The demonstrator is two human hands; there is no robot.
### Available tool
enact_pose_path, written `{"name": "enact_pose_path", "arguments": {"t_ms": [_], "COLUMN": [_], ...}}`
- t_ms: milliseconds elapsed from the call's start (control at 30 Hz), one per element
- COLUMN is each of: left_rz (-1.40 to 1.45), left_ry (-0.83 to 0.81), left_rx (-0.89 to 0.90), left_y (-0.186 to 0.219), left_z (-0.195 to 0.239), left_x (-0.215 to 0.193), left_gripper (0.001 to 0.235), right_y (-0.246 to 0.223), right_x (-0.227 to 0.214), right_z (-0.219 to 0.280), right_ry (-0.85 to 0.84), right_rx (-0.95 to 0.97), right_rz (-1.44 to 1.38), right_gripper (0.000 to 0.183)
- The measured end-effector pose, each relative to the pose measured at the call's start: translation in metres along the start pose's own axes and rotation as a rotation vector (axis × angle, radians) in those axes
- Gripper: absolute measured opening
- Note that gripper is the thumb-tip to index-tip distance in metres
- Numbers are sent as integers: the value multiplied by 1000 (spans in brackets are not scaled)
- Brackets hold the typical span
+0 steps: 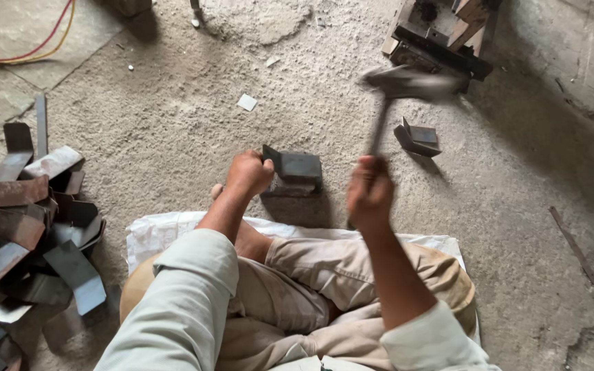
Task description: The person hammers small metal plates against a stationary metal block on the floor, occasionally picking up new plates from a pile nearby.
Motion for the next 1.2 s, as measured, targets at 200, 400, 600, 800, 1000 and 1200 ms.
{"name": "enact_pose_path", "arguments": {"t_ms": [200, 400, 600, 800, 1000, 1200], "left_rz": [-41, -29, 2, -38, -88, -74], "left_ry": [-6, 49, 73, 14, 79, 132], "left_rx": [3, 42, 80, 77, 94, 143], "left_y": [-3, -10, -10, -11, -24, -25], "left_z": [-2, 0, -10, -11, -16, -19], "left_x": [1, 3, -5, -3, 1, -7], "left_gripper": [38, 37, 32, 34, 38, 40], "right_y": [-16, 77, -39, -58, 72, -30], "right_x": [-30, 39, -16, -15, 37, -13], "right_z": [16, 50, 5, 25, 51, 7], "right_ry": [101, -295, 96, 121, -365, 17], "right_rx": [-244, 51, -153, -495, 231, -120], "right_rz": [-508, 787, 389, -337, 798, 285], "right_gripper": [26, 39, 21, 22, 29, 24]}}
Point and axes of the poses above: each hand's wrist, its own z-axis away from the middle knuckle, its own x-axis out of the palm, y = z × x, the point moved 8 cm from there along -z, towards the middle knuckle, and after that the axes turned 5 degrees about y, right-handed, at the moved point
